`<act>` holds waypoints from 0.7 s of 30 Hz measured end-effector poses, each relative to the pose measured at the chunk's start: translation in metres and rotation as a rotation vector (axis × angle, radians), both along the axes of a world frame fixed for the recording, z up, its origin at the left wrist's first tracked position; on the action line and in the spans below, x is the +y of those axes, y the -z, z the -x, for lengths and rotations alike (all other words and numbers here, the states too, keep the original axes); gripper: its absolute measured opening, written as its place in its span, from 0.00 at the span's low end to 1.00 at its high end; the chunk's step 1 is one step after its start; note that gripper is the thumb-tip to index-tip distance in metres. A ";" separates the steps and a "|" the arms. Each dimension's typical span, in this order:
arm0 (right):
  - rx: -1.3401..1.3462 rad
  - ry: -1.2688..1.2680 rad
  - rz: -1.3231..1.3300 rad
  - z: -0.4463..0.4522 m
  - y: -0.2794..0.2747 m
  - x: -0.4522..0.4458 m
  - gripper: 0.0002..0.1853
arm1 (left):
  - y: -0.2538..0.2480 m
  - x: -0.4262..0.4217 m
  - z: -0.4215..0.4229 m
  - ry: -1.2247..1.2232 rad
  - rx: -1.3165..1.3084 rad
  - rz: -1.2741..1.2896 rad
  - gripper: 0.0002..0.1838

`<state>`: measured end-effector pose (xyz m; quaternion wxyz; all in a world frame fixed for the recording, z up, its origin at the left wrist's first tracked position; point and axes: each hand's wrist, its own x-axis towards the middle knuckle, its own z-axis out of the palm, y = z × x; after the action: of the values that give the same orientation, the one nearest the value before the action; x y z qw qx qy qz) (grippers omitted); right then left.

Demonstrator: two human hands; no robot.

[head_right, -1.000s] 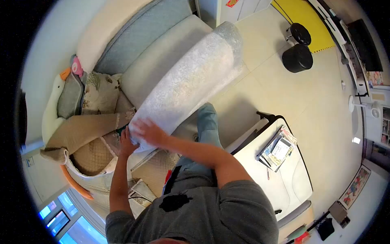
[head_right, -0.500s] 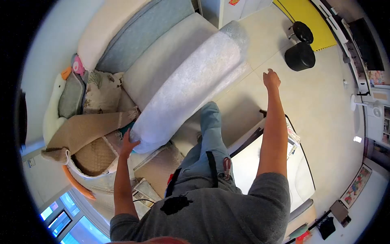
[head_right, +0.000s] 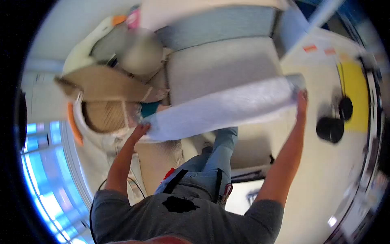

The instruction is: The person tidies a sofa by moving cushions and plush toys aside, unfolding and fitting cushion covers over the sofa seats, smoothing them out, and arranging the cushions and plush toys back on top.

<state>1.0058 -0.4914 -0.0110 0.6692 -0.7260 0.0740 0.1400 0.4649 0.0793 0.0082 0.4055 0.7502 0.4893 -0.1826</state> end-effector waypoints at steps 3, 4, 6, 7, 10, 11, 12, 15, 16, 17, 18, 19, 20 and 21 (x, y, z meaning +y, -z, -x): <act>0.006 0.026 0.246 -0.026 0.011 -0.013 0.34 | -0.011 -0.001 -0.017 0.213 -0.086 -0.174 0.24; -0.012 -0.120 0.177 -0.042 0.021 -0.019 0.33 | -0.005 0.003 -0.018 0.170 -0.142 -0.175 0.22; 0.017 -0.158 0.451 -0.043 -0.011 0.005 0.34 | -0.001 0.003 -0.015 0.100 -0.192 -0.178 0.21; 0.047 -0.144 0.725 -0.044 -0.021 0.014 0.35 | -0.005 0.004 -0.016 0.119 -0.154 -0.148 0.21; 0.098 0.071 0.450 -0.076 0.002 0.023 0.42 | -0.011 -0.003 -0.011 0.118 -0.120 -0.093 0.21; 0.107 0.055 0.457 -0.081 0.008 0.022 0.42 | -0.012 -0.008 -0.008 0.117 -0.123 -0.069 0.21; 0.084 0.041 0.493 -0.080 0.009 0.026 0.43 | -0.014 -0.012 -0.005 0.104 -0.111 -0.059 0.21; 0.067 0.034 0.535 -0.074 0.002 0.031 0.40 | -0.017 -0.025 -0.004 -0.049 -0.211 -0.062 0.21; 0.074 0.053 0.532 -0.073 0.001 0.028 0.36 | -0.018 -0.026 -0.008 -0.070 -0.160 -0.103 0.21; 0.069 0.036 0.547 -0.071 -0.001 0.025 0.36 | -0.019 -0.027 -0.011 -0.089 -0.111 -0.143 0.20; 0.079 0.038 0.566 -0.068 -0.002 0.021 0.36 | -0.020 -0.026 -0.012 -0.030 -0.067 -0.160 0.19; 0.088 0.046 0.584 -0.065 -0.007 0.020 0.36 | -0.018 -0.027 -0.007 -0.039 -0.072 -0.152 0.19; 0.080 0.044 0.589 -0.063 -0.013 0.018 0.36 | -0.017 -0.028 0.000 -0.037 -0.096 -0.147 0.19; 0.117 0.032 0.583 -0.059 -0.020 0.018 0.37 | -0.019 -0.029 0.004 -0.035 -0.121 -0.142 0.18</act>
<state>1.0647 -0.4735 0.0094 0.4292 -0.8770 0.1610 0.1437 0.4605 0.0500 0.0267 0.3833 0.7780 0.4888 -0.0946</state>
